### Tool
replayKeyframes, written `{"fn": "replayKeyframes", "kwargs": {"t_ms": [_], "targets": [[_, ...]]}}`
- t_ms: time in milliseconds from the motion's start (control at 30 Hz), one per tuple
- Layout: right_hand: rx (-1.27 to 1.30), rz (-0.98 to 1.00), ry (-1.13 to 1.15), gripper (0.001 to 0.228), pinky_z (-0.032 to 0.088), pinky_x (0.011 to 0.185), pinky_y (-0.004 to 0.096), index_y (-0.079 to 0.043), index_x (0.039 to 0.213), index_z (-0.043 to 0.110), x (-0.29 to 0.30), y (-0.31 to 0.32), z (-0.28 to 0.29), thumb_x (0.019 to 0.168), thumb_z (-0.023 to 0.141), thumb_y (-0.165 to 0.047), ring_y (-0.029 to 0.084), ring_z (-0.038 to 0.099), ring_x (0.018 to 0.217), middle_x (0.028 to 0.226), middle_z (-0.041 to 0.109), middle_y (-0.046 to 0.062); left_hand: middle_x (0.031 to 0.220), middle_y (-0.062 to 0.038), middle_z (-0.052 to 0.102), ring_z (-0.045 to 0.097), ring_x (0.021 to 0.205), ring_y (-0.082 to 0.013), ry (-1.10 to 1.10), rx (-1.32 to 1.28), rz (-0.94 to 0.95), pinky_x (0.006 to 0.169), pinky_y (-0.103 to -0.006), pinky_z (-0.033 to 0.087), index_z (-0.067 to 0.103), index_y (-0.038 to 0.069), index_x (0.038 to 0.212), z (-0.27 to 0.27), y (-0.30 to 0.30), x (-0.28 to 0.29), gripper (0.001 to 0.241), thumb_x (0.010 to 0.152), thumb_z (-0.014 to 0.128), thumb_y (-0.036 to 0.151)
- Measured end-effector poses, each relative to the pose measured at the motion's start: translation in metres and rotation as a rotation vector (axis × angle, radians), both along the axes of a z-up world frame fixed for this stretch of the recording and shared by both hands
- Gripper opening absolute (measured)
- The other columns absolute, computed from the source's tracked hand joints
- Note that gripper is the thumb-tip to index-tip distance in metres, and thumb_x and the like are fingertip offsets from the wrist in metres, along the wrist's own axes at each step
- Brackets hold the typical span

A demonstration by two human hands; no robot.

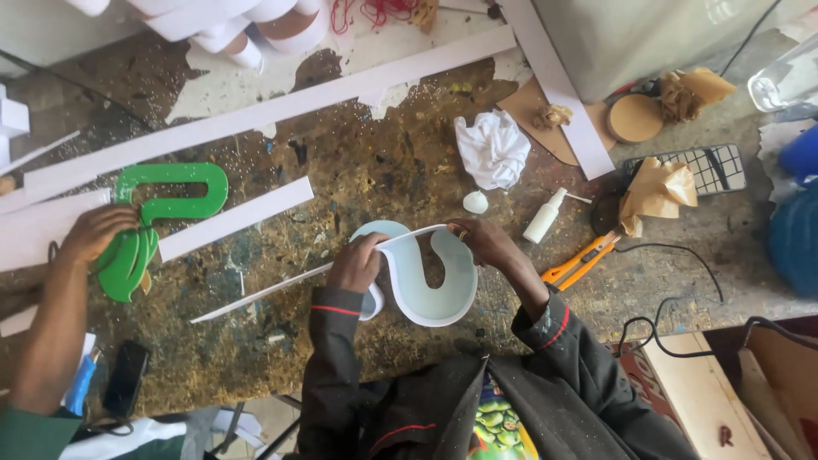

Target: Assembling a 3D letter 'S' by gluing a side strip to the base cutout on a workbench.

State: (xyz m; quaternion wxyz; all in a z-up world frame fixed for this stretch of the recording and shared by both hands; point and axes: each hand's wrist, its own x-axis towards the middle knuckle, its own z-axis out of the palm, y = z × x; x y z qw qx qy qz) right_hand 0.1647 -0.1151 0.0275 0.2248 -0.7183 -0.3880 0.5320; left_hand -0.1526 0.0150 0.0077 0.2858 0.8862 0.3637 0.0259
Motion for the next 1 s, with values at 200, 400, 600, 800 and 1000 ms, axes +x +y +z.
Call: {"fn": "replayKeyframes", "kwargs": {"t_ms": [200, 400, 600, 800, 1000], "targets": [[0.01, -0.02, 0.005, 0.046, 0.061, 0.048, 0.036, -0.023, 0.152, 0.076, -0.002, -0.002, 0.0, 0.116, 0.057, -0.045, 0.028, 0.075, 0.051, 0.064, 0.073, 0.022, 0.151, -0.01, 0.07, 0.064, 0.144, -0.0459, 0.272, -0.249, 0.039, 0.117, -0.0684, 0.054, 0.064, 0.031, 0.157, 0.067, 0.014, -0.03, 0.064, 0.099, 0.058, 0.003], [0.008, -0.017, 0.015, 0.049, 0.058, 0.047, 0.036, -0.02, 0.156, 0.073, -0.003, -0.004, 0.007, 0.116, 0.056, -0.043, 0.028, 0.072, 0.049, 0.062, 0.07, 0.02, 0.141, -0.014, 0.08, 0.067, 0.138, -0.052, 0.218, -0.196, -0.019, 0.117, -0.069, 0.056, 0.083, 0.028, 0.138, 0.049, 0.034, -0.028, 0.064, 0.096, 0.06, -0.015], [0.036, -0.042, 0.053, 0.047, 0.061, 0.046, 0.035, -0.02, 0.151, 0.076, 0.0, -0.004, 0.003, 0.114, 0.059, -0.043, 0.028, 0.074, 0.049, 0.066, 0.073, 0.023, 0.129, -0.02, 0.085, 0.074, 0.13, -0.0522, 0.355, -0.094, -0.124, 0.112, -0.0686, 0.061, 0.09, 0.019, 0.122, 0.024, 0.066, 0.0, 0.053, 0.096, 0.064, -0.02], [0.099, -0.013, 0.031, 0.043, 0.063, 0.064, 0.048, -0.018, 0.145, 0.08, 0.004, 0.0, -0.003, 0.116, 0.056, -0.039, 0.04, 0.079, 0.07, 0.086, 0.078, 0.03, 0.129, -0.019, 0.085, 0.076, 0.128, -0.0474, 0.534, -0.027, -0.264, 0.111, -0.0647, 0.065, 0.09, 0.017, 0.117, 0.015, 0.078, 0.029, 0.04, 0.099, 0.072, -0.014], [0.123, 0.011, -0.015, 0.042, 0.061, 0.091, 0.059, -0.017, 0.142, 0.082, 0.004, 0.004, -0.023, 0.118, 0.054, -0.04, 0.052, 0.08, 0.098, 0.107, 0.082, 0.032, 0.127, -0.019, 0.083, 0.074, 0.129, -0.0486, 0.49, -0.045, -0.33, 0.11, -0.0659, 0.067, 0.088, 0.014, 0.112, 0.028, 0.083, 0.033, 0.036, 0.101, 0.07, -0.014]]}}
